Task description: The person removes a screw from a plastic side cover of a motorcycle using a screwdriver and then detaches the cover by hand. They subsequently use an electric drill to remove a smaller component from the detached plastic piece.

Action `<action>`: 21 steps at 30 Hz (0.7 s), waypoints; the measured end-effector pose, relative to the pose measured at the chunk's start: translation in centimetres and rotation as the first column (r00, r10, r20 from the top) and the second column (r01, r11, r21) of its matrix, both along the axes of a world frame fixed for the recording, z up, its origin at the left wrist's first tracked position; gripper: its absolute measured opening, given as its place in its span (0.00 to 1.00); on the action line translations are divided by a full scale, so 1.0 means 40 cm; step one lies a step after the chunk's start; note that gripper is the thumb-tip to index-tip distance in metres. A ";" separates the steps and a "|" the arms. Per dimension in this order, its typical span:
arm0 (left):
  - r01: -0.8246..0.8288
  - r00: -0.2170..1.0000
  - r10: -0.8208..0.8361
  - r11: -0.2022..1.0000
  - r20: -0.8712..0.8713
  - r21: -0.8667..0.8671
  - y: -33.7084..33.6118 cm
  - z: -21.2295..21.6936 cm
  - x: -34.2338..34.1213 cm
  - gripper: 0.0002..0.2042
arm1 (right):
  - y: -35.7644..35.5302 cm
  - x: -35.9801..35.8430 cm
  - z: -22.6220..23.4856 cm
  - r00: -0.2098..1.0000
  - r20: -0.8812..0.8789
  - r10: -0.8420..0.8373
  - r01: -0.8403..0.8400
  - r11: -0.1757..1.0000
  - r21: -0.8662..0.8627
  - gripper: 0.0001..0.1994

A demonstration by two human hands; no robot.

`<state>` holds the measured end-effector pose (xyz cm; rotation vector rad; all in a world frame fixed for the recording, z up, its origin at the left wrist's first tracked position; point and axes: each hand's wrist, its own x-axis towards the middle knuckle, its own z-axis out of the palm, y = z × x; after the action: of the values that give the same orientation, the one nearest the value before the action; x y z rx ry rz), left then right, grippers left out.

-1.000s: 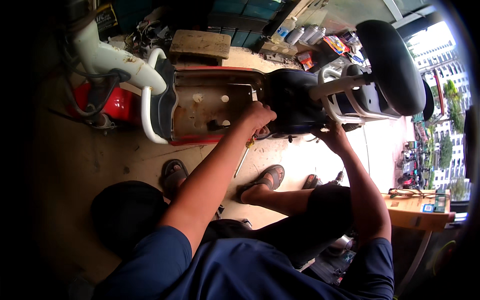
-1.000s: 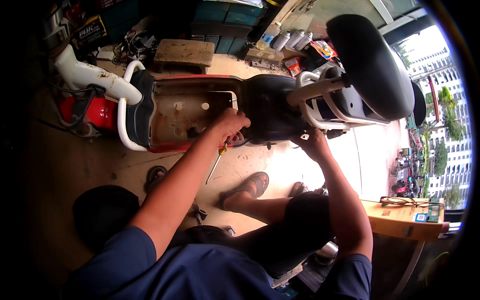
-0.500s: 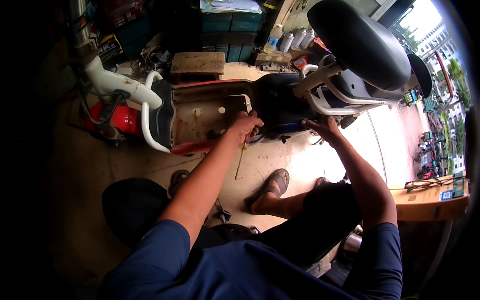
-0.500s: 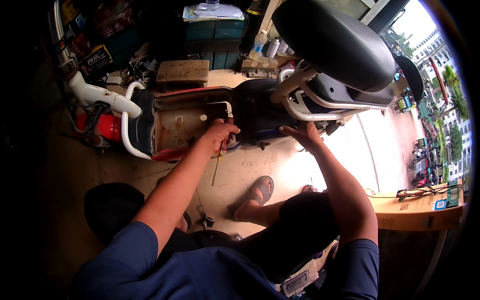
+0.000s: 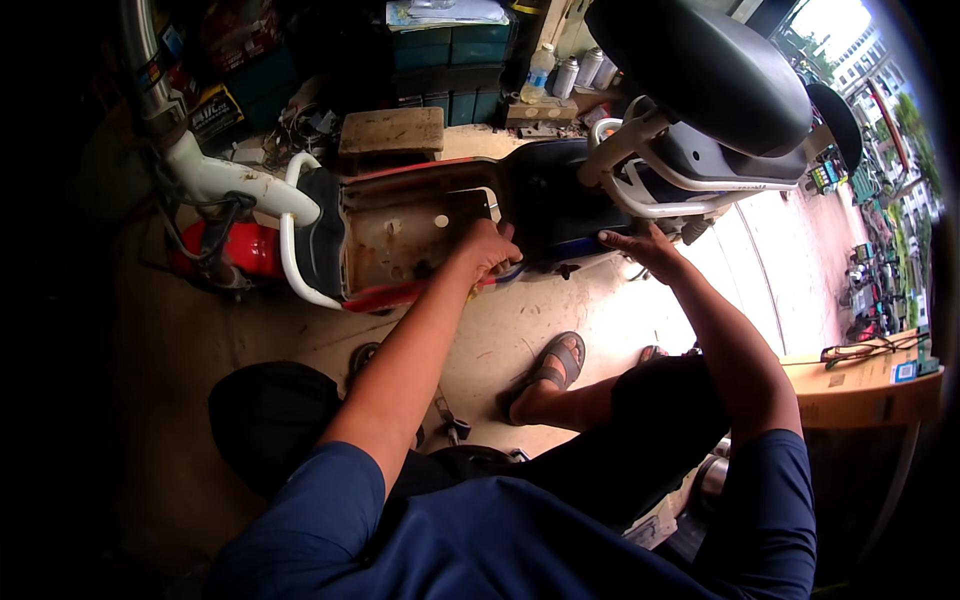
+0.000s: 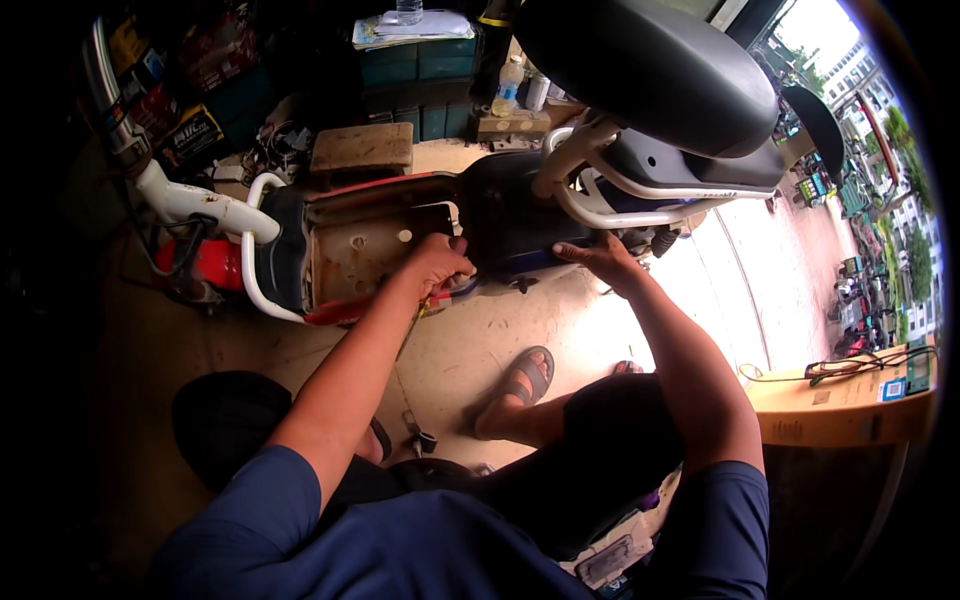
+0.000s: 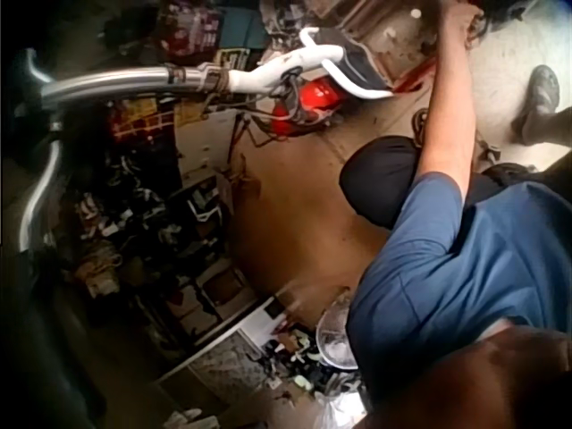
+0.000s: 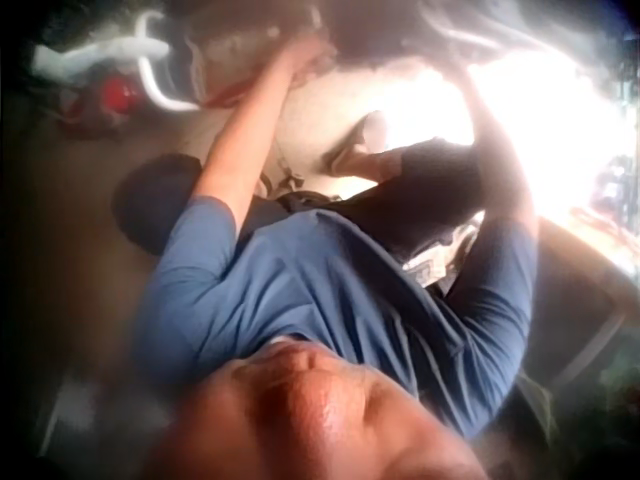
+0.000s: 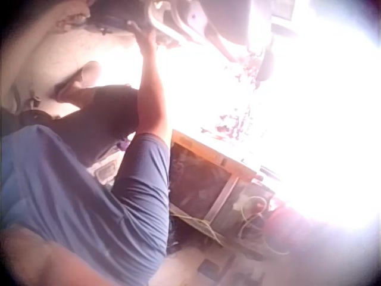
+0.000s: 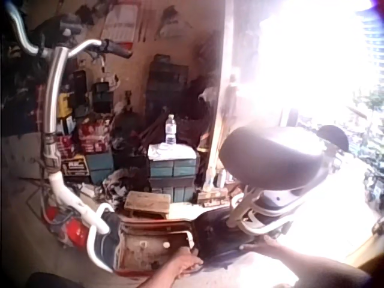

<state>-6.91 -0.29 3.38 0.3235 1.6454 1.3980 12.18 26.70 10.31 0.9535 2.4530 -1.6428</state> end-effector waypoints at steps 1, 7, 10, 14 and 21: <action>-0.020 1.000 0.020 1.000 0.023 0.020 -0.003 0.009 0.005 0.14 | -0.009 0.003 0.007 0.997 0.054 -0.046 0.046 0.999 0.002 0.55; 0.009 0.990 -0.018 0.998 0.139 0.069 -0.012 -0.008 -0.013 0.15 | -0.008 -0.010 0.022 0.997 0.075 0.006 -0.007 1.000 0.011 0.55; -0.004 0.994 -0.002 0.999 0.114 0.052 -0.001 -0.002 -0.006 0.14 | -0.002 0.000 0.010 0.999 -0.002 0.046 -0.046 0.999 0.007 0.53; -0.033 0.996 0.030 0.999 0.089 0.026 -0.003 -0.011 -0.009 0.13 | -0.021 -0.007 0.031 0.996 0.009 0.094 -0.093 0.995 -0.022 0.51; -0.003 0.999 0.003 1.000 -0.047 -0.009 0.006 0.001 0.011 0.11 | 0.023 0.015 0.015 0.999 0.025 0.019 -0.011 0.954 -0.298 0.39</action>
<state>-6.46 -0.05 3.42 0.3514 1.6901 1.3945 12.78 27.61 10.91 0.9037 2.1035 -1.9075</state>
